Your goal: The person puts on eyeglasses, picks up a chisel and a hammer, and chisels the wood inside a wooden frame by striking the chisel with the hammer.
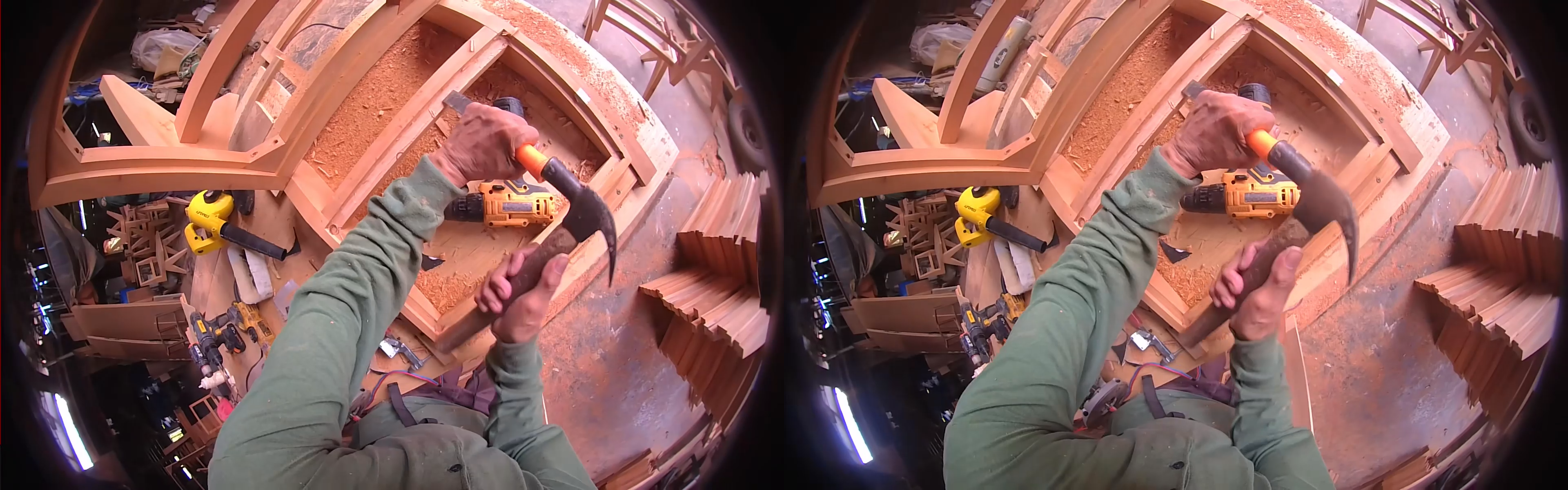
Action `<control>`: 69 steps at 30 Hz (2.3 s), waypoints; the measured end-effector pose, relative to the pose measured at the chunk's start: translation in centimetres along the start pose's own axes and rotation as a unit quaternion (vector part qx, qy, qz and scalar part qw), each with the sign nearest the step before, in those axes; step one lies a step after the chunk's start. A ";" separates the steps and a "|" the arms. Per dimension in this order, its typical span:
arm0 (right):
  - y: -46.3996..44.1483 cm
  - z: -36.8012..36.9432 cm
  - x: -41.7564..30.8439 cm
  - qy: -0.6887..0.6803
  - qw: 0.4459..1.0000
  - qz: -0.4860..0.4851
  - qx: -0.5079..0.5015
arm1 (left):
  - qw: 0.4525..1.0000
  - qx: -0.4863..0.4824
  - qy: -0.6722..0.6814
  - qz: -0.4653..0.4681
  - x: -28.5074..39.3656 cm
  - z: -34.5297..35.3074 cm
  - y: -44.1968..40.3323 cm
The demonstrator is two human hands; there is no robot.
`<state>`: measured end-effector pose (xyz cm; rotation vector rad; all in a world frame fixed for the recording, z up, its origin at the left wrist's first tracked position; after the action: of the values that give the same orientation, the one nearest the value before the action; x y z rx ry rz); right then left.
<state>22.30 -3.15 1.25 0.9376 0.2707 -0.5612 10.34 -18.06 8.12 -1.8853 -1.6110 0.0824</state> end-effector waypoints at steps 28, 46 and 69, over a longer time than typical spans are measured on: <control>2.1 -1.6 -2.2 0.025 0.999 -0.048 0.009 | 0.999 0.019 0.024 -0.016 1.2 -1.2 0.9; 2.3 -0.5 -2.1 -0.074 0.990 -0.105 -0.063 | 0.997 0.067 0.031 -0.007 0.6 -1.7 1.5; 2.0 0.1 -1.0 -0.056 0.990 -0.113 -0.056 | 0.998 0.040 0.041 -0.035 -0.2 -2.3 1.2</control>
<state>22.65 -1.94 3.10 0.7686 0.3060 -0.7966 12.40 -19.25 9.26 -1.7468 -1.5929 0.0380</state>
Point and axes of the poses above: each hand's wrist, its own y-axis away from the middle knuckle, its own z-axis out of the palm, x = y × z, the point moved 10 cm from there along -y, towards the middle knuckle, and after that the axes turned 11 degrees about x, right-handed, at the moved point
